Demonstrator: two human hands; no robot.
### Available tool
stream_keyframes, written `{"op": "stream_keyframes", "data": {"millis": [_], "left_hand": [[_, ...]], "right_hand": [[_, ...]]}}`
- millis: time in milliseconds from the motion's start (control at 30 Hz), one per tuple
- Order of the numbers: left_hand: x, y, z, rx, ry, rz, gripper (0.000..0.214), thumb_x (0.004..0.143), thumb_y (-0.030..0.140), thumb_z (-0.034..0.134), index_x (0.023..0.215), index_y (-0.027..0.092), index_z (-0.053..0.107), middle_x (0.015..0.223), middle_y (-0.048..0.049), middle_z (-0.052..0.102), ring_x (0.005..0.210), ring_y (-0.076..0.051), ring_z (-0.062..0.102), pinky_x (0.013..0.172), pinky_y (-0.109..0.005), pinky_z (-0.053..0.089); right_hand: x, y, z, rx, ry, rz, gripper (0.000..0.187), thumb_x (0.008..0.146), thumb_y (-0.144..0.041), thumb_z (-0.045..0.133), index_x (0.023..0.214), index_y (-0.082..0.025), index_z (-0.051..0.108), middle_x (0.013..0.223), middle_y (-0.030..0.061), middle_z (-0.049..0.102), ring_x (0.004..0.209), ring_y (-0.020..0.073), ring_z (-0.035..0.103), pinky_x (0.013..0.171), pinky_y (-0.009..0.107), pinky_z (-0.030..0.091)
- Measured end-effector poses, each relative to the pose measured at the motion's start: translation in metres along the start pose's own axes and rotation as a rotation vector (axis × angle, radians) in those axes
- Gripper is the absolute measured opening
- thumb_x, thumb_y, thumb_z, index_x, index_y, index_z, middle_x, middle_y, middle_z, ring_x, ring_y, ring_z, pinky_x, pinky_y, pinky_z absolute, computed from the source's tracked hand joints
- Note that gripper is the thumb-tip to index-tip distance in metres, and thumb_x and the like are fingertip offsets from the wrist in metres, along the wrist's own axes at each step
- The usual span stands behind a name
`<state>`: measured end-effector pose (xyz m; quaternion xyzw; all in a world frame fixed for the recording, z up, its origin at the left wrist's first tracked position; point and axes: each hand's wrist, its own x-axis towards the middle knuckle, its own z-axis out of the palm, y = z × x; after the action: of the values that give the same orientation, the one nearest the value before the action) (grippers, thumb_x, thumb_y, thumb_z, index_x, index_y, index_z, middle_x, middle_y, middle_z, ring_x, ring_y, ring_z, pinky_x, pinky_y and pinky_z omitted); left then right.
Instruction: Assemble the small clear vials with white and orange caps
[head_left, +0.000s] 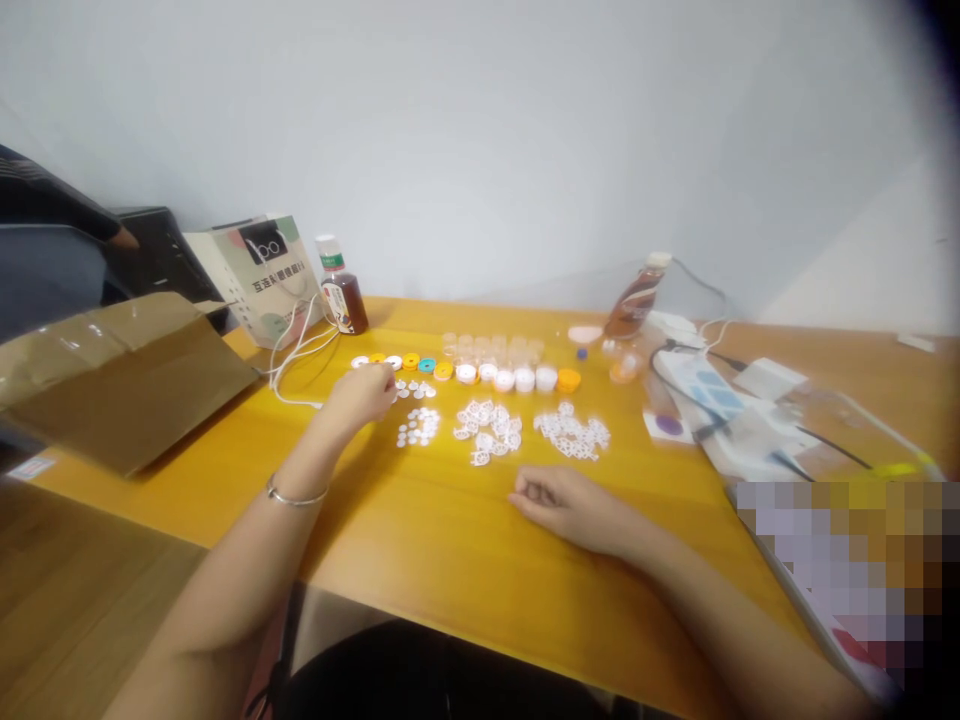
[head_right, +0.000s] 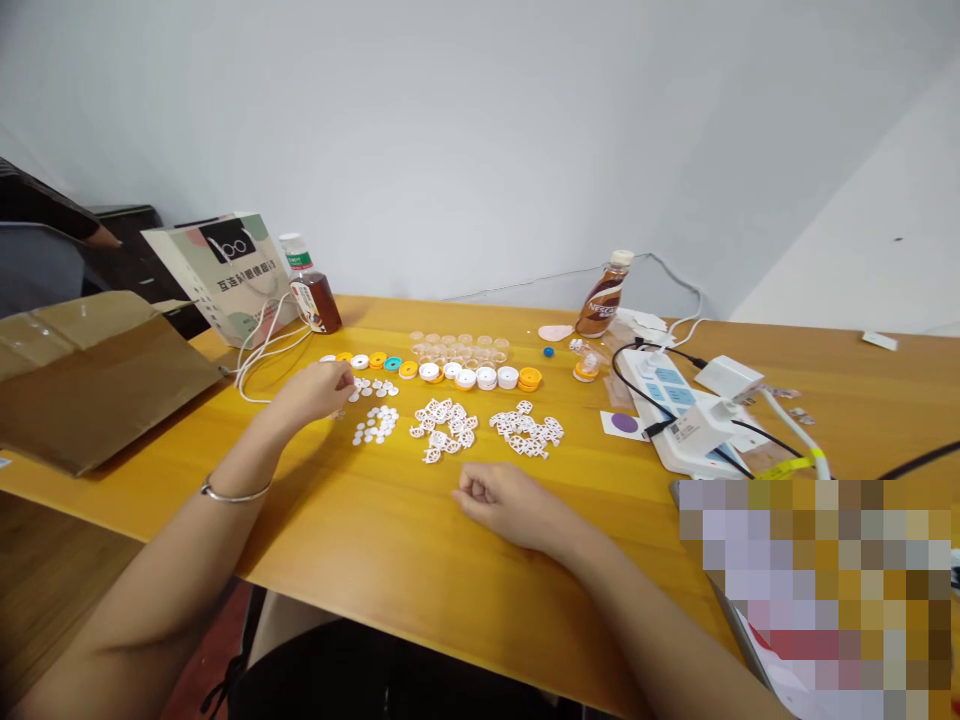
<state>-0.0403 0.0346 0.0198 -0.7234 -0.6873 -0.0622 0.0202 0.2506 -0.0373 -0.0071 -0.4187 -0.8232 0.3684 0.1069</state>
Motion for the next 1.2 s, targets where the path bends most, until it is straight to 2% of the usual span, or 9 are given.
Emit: {"op": "stream_keyframes", "data": {"millis": [67, 200, 367, 633, 900, 967, 1100, 1167, 1200], "left_hand": [[-0.013, 0.020, -0.003, -0.026, 0.034, 0.100, 0.014, 0.078, 0.024, 0.045, 0.078, 0.018, 0.058, 0.077, -0.0071, 0.062, 0.069, -0.021, 0.057, 0.058, -0.028, 0.039], [-0.040, 0.058, 0.002, -0.183, 0.052, 0.465, 0.015, 0.081, 0.025, 0.046, 0.074, 0.018, 0.057, 0.073, -0.0047, 0.062, 0.064, -0.017, 0.056, 0.056, -0.027, 0.038], [-0.055, 0.083, 0.020, -0.348, -0.048, 0.870, 0.012, 0.082, 0.023, 0.047, 0.076, 0.019, 0.056, 0.073, -0.0021, 0.061, 0.065, -0.013, 0.055, 0.058, -0.026, 0.041], [-0.053, 0.092, 0.031, -0.372, -0.108, 0.922, 0.007, 0.080, 0.018, 0.048, 0.078, 0.018, 0.055, 0.076, -0.0027, 0.060, 0.068, -0.013, 0.054, 0.064, -0.026, 0.044], [-0.046, 0.076, 0.011, -0.561, -0.179, 0.828, 0.014, 0.079, 0.029, 0.053, 0.089, 0.019, 0.053, 0.084, -0.0032, 0.061, 0.074, -0.014, 0.056, 0.065, -0.025, 0.046], [-0.033, 0.063, 0.006, -0.592, -0.082, 0.742, 0.012, 0.081, 0.029, 0.049, 0.087, 0.019, 0.053, 0.082, -0.0027, 0.061, 0.075, -0.013, 0.056, 0.067, -0.025, 0.046], [0.009, 0.013, 0.010, -0.434, 0.306, 0.310, 0.019, 0.082, 0.026, 0.045, 0.095, 0.015, 0.054, 0.091, -0.0070, 0.061, 0.086, -0.018, 0.057, 0.081, -0.031, 0.045], [0.028, -0.018, 0.018, -0.257, 0.355, 0.001, 0.028, 0.081, 0.022, 0.044, 0.107, 0.016, 0.053, 0.111, -0.0095, 0.058, 0.102, -0.021, 0.053, 0.092, -0.035, 0.039], [0.035, -0.033, 0.023, -0.231, 0.349, -0.075, 0.034, 0.081, 0.021, 0.044, 0.113, 0.014, 0.050, 0.120, -0.0125, 0.053, 0.109, -0.025, 0.050, 0.093, -0.038, 0.038]], "right_hand": [[0.000, 0.001, 0.001, -0.002, -0.005, 0.001, 0.023, 0.084, -0.033, 0.043, 0.067, -0.018, 0.046, 0.057, -0.0041, 0.042, 0.052, 0.0087, 0.037, 0.048, 0.022, 0.026], [0.002, 0.002, 0.002, 0.011, 0.012, -0.017, 0.021, 0.084, -0.031, 0.044, 0.068, -0.018, 0.046, 0.057, -0.0040, 0.043, 0.052, 0.0086, 0.037, 0.048, 0.021, 0.027], [0.002, 0.004, 0.004, 0.008, 0.016, -0.026, 0.016, 0.082, -0.028, 0.047, 0.069, -0.019, 0.047, 0.057, -0.0048, 0.042, 0.051, 0.0083, 0.037, 0.048, 0.020, 0.028], [0.003, 0.007, 0.006, 0.024, 0.026, -0.027, 0.015, 0.080, -0.029, 0.050, 0.070, -0.019, 0.047, 0.057, -0.0055, 0.042, 0.052, 0.0080, 0.037, 0.049, 0.020, 0.029], [0.002, 0.006, 0.006, 0.045, 0.020, -0.036, 0.017, 0.081, -0.030, 0.050, 0.069, -0.018, 0.047, 0.057, -0.0057, 0.041, 0.051, 0.0075, 0.034, 0.049, 0.020, 0.027], [0.002, 0.006, 0.005, 0.046, 0.015, -0.026, 0.018, 0.081, -0.031, 0.050, 0.069, -0.018, 0.046, 0.057, -0.0056, 0.041, 0.051, 0.0075, 0.034, 0.048, 0.020, 0.027], [0.002, 0.008, 0.005, 0.018, 0.022, -0.015, 0.019, 0.080, -0.032, 0.050, 0.068, -0.019, 0.046, 0.057, -0.0052, 0.041, 0.051, 0.0078, 0.035, 0.048, 0.020, 0.027], [0.002, 0.009, 0.006, 0.012, 0.025, -0.021, 0.018, 0.081, -0.032, 0.050, 0.069, -0.019, 0.047, 0.056, -0.0051, 0.041, 0.051, 0.0079, 0.036, 0.049, 0.020, 0.027], [0.002, 0.009, 0.006, 0.011, 0.026, -0.023, 0.018, 0.081, -0.032, 0.050, 0.069, -0.019, 0.047, 0.056, -0.0051, 0.041, 0.052, 0.0080, 0.036, 0.049, 0.020, 0.027]]}}
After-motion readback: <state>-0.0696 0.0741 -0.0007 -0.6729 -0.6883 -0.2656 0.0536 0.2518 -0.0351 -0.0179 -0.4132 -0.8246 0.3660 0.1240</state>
